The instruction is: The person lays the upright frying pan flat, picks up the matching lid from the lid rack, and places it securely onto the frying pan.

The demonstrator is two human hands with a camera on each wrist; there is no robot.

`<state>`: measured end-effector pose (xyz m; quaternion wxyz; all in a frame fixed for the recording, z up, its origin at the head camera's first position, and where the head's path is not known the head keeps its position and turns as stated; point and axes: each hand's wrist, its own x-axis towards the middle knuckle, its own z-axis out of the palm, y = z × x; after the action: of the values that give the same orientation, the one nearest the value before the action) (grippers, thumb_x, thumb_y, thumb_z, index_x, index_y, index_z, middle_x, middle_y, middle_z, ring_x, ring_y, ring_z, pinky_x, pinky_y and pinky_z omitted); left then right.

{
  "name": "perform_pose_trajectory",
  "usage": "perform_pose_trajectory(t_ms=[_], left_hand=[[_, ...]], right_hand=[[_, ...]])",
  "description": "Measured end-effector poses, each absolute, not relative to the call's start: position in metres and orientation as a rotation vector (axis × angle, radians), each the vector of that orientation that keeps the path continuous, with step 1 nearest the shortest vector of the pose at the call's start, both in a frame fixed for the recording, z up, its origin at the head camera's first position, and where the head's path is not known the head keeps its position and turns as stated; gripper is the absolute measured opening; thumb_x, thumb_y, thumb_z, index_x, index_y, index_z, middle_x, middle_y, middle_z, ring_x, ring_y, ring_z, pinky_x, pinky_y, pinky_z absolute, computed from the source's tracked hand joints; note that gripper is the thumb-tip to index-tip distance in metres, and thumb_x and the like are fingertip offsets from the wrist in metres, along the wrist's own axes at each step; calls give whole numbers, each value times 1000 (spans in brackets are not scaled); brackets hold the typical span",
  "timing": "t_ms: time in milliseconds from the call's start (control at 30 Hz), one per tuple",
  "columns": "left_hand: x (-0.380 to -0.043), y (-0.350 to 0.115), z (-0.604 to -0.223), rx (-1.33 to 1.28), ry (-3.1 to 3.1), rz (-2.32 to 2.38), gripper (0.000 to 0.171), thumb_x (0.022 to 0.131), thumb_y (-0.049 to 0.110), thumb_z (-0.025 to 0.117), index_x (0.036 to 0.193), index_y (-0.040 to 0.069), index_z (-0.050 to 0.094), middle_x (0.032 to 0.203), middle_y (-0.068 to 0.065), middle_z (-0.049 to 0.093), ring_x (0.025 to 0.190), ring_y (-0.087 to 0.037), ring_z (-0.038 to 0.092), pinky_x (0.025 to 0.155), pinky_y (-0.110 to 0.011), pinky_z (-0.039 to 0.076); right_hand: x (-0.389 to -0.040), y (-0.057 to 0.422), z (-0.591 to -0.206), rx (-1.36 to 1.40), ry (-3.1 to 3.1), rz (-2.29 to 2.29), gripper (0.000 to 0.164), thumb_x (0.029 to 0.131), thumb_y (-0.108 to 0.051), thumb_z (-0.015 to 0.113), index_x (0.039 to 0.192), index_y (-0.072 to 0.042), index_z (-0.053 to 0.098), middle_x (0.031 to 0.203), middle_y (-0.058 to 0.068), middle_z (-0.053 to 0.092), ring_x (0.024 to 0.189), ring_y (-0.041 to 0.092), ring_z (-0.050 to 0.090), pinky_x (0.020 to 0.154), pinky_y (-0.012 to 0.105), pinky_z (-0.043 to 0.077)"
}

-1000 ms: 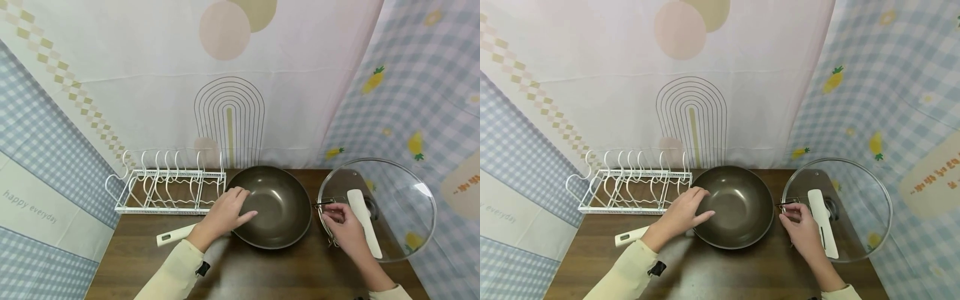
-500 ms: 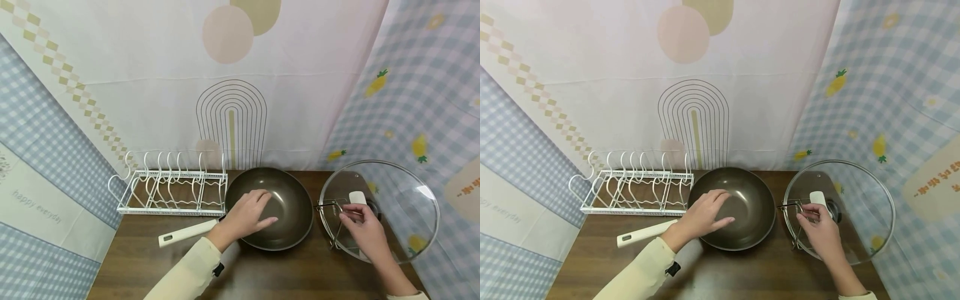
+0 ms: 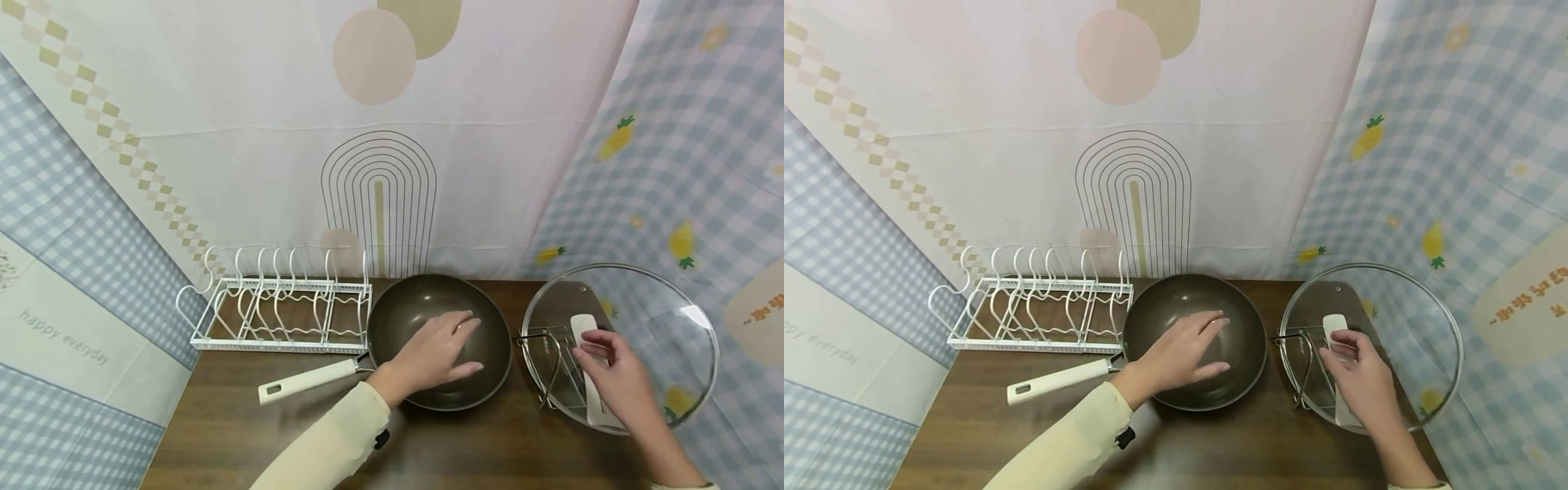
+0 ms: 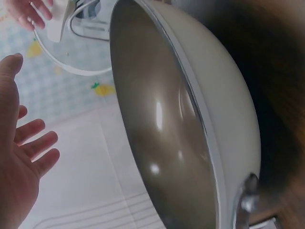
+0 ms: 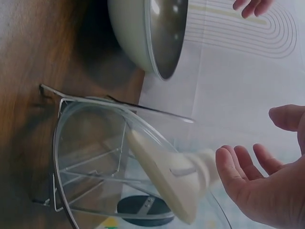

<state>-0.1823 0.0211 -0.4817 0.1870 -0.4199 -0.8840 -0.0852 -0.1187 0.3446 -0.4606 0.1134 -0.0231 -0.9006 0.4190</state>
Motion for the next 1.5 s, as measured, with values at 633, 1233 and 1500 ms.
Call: perform_pose_trajectory(t_ms=[633, 1233, 1500], left_hand=[[-184, 84, -491, -1349, -2519, -25, 84, 101, 70, 43, 162, 12, 31, 168, -9, 32, 152, -25, 39, 123, -36, 36], [-191, 135, -498, -1464, -2563, 189, 85, 102, 71, 31, 166, 18, 14, 174, -5, 14, 160, -20, 19, 128, -37, 25], [-191, 151, -502, -1481, -2545, 308, 89, 101, 75, 26, 167, 18, 8, 175, -6, 8, 161, -19, 15, 128, -37, 27]], right_hand=[[-107, 370, -461, -148, -2612, 1319, 39, 99, -14, 69, 128, 6, 51, 102, -43, 52, 90, -26, 53, 73, 0, 46], [-101, 386, -462, -286, -2783, 1101, 54, 100, -25, 68, 136, 10, 48, 112, 27, 71, 81, -32, 41, 66, 1, 39], [-99, 385, -464, -252, -2859, 1070, 55, 101, -26, 66, 135, 12, 47, 127, 42, 59, 81, -31, 38, 65, 5, 38]])
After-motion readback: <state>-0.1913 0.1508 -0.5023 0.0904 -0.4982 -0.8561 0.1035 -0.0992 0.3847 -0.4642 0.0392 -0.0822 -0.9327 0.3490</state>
